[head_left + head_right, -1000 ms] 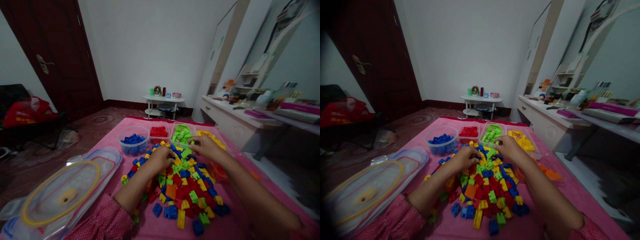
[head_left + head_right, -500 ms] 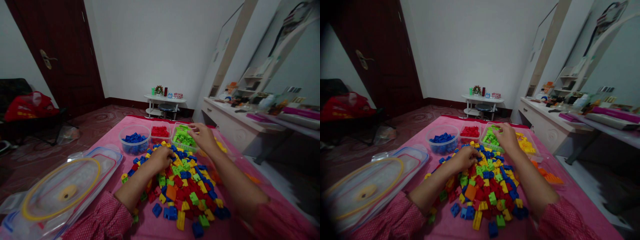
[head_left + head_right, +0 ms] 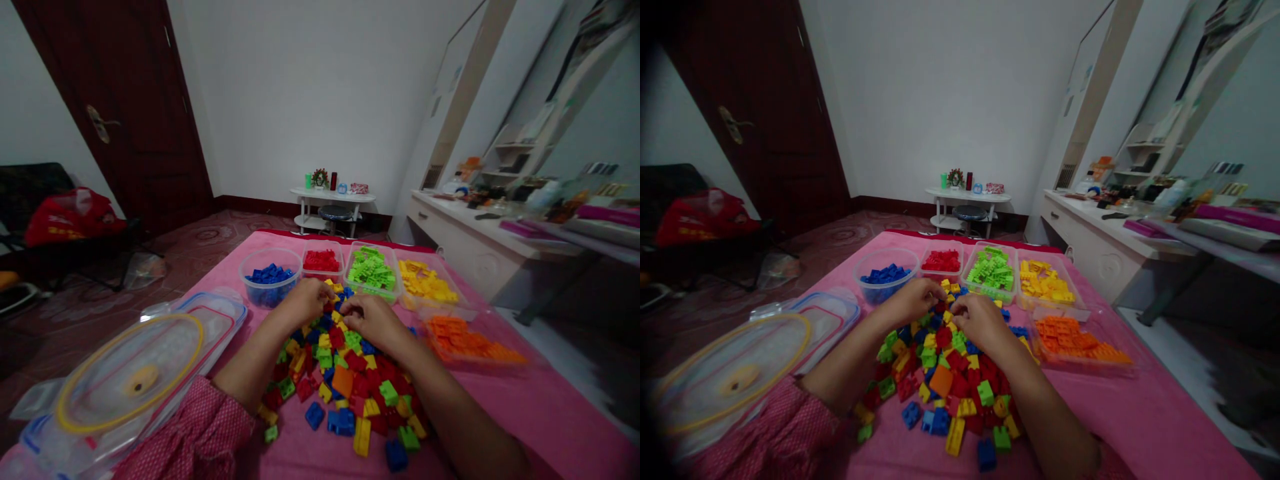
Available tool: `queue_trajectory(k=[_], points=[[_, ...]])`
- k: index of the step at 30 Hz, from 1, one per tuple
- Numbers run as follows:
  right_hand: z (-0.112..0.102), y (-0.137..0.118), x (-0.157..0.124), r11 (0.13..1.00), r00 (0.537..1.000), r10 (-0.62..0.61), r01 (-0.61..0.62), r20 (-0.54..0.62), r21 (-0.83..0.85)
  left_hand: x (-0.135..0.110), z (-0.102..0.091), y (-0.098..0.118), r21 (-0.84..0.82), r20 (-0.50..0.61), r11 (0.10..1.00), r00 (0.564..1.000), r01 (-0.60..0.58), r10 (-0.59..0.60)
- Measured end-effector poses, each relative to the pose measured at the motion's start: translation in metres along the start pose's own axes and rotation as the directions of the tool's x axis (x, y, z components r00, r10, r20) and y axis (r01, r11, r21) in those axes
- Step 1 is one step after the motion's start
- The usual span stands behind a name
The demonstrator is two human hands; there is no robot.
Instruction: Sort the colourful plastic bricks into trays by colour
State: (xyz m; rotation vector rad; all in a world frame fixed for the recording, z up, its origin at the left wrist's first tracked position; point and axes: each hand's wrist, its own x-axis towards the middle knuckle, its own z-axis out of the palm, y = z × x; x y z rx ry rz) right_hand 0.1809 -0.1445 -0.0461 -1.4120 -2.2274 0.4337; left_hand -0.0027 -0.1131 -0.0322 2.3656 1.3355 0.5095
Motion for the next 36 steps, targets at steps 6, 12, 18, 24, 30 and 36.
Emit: queue_trajectory(k=[6,12,18,24,30,36], points=[[0.006,-0.010,-0.001,0.991,0.990,-0.131,0.131,-0.041,-0.015,-0.008,-0.026,-0.012,-0.006,0.149,1.000,0.989,0.015,-0.013],[0.010,-0.008,-0.002,0.981,0.982,-0.190,0.188,-0.022,-0.055,-0.008,-0.019,-0.008,0.064,0.204,0.997,0.978,-0.052,0.038],[0.013,-0.004,-0.003,0.975,0.980,-0.195,0.190,-0.028,-0.118,-0.010,-0.005,0.000,0.049,0.175,0.994,0.981,-0.095,0.085],[0.013,-0.004,-0.003,0.981,0.988,-0.156,0.154,-0.012,-0.118,-0.012,-0.007,0.014,0.045,0.086,0.998,0.996,-0.034,0.030],[0.012,-0.002,-0.003,0.983,1.000,-0.005,0.002,-0.015,-0.183,-0.028,-0.054,0.009,0.314,0.020,0.944,0.994,0.100,-0.112],[0.011,-0.003,-0.005,0.974,1.000,-0.009,0.005,-0.019,-0.226,-0.035,-0.055,0.014,0.448,0.152,0.877,0.952,0.174,-0.266]])
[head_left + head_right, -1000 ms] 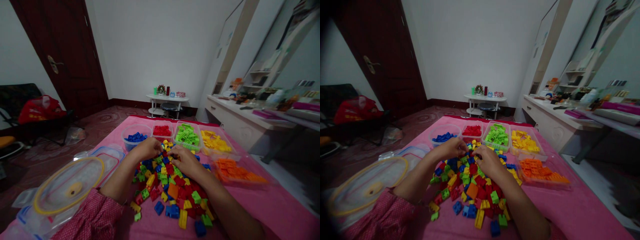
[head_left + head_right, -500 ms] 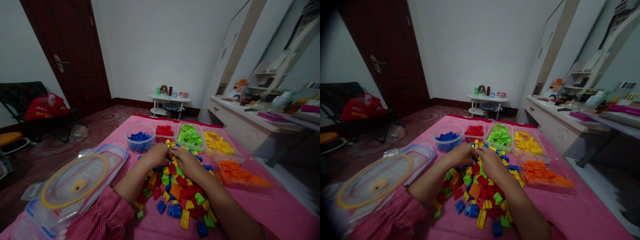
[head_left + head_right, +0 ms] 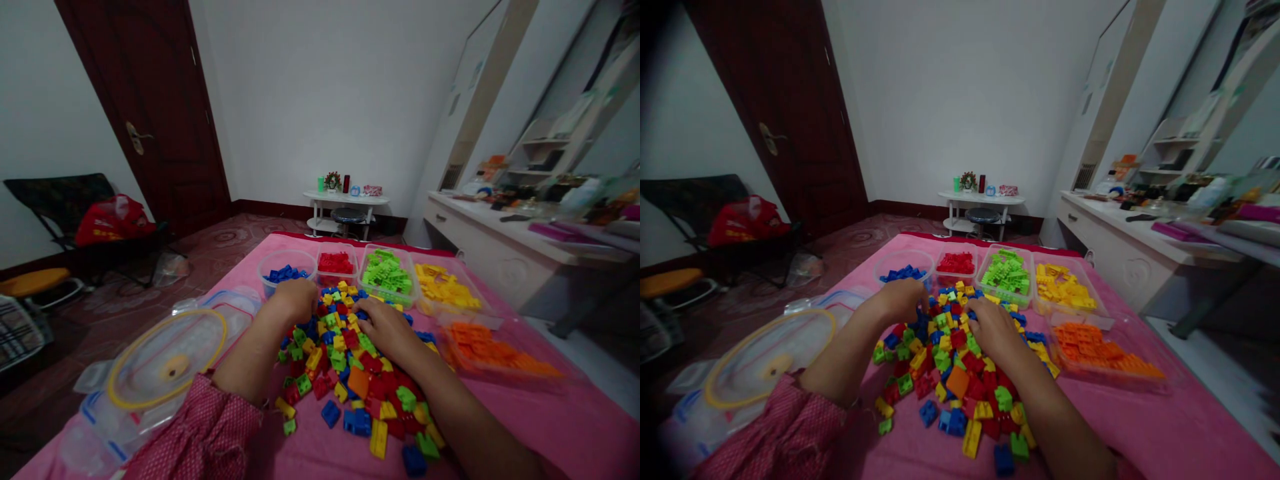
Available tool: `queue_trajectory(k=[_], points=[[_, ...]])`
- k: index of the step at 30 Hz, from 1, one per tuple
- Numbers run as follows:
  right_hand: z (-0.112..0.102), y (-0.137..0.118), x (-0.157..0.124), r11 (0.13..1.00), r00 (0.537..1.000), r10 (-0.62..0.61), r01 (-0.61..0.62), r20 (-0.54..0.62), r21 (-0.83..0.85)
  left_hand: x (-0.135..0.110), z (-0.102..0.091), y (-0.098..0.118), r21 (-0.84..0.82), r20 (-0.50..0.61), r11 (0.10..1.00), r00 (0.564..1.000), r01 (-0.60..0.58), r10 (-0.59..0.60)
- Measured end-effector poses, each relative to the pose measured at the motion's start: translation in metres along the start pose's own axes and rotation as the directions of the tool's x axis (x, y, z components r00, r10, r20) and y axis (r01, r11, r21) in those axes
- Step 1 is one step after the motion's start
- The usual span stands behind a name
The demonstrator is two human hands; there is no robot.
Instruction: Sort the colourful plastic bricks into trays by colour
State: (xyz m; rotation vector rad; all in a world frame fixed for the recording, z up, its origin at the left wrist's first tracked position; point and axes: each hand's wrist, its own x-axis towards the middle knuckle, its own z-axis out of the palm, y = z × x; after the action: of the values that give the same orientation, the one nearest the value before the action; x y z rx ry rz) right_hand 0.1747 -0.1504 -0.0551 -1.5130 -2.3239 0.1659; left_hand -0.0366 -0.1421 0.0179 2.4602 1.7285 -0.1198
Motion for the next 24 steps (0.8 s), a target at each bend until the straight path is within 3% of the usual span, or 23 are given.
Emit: queue_trajectory(k=[4,8,11,13,15,17,19,20,22,24], points=[[0.000,-0.001,-0.001,1.000,1.000,-0.017,0.017,0.006,0.004,0.007,0.013,0.010,0.025,0.061,1.000,0.998,0.015,-0.017],[-0.001,0.001,-0.001,1.000,1.000,-0.024,0.024,-0.006,0.020,0.011,0.019,0.005,-0.014,0.026,1.000,1.000,0.009,-0.009],[-0.006,0.002,0.001,0.997,0.997,-0.002,0.008,-0.078,0.074,0.013,0.015,0.000,-0.187,-0.083,0.982,0.996,-0.040,0.025],[-0.014,0.001,0.002,0.987,0.978,0.046,-0.013,-0.201,0.163,0.016,0.010,0.003,-0.423,-0.178,0.902,0.984,-0.090,0.014],[-0.024,-0.003,0.003,0.957,0.928,0.109,-0.002,-0.356,0.289,0.020,0.009,0.013,-0.733,-0.197,0.672,0.978,-0.106,-0.062],[-0.033,-0.008,0.003,0.917,0.861,0.169,0.041,-0.481,0.396,0.024,0.012,0.025,-0.962,-0.100,0.264,0.990,-0.071,-0.098],[-0.038,-0.012,0.002,0.886,0.822,0.200,0.081,-0.534,0.456,0.028,0.018,0.037,-0.988,0.021,-0.154,1.000,0.022,0.005],[-0.039,-0.013,0.002,0.876,0.821,0.197,0.099,-0.536,0.473,0.030,0.023,0.041,-0.945,0.069,-0.314,0.994,0.091,0.080],[-0.037,-0.015,0.001,0.862,0.850,0.160,0.128,-0.502,0.491,0.034,0.031,0.048,-0.829,0.128,-0.518,0.973,0.212,0.192],[-0.033,-0.015,0.002,0.863,0.887,0.103,0.146,-0.450,0.484,0.036,0.037,0.054,-0.739,0.148,-0.621,0.962,0.261,0.229]])
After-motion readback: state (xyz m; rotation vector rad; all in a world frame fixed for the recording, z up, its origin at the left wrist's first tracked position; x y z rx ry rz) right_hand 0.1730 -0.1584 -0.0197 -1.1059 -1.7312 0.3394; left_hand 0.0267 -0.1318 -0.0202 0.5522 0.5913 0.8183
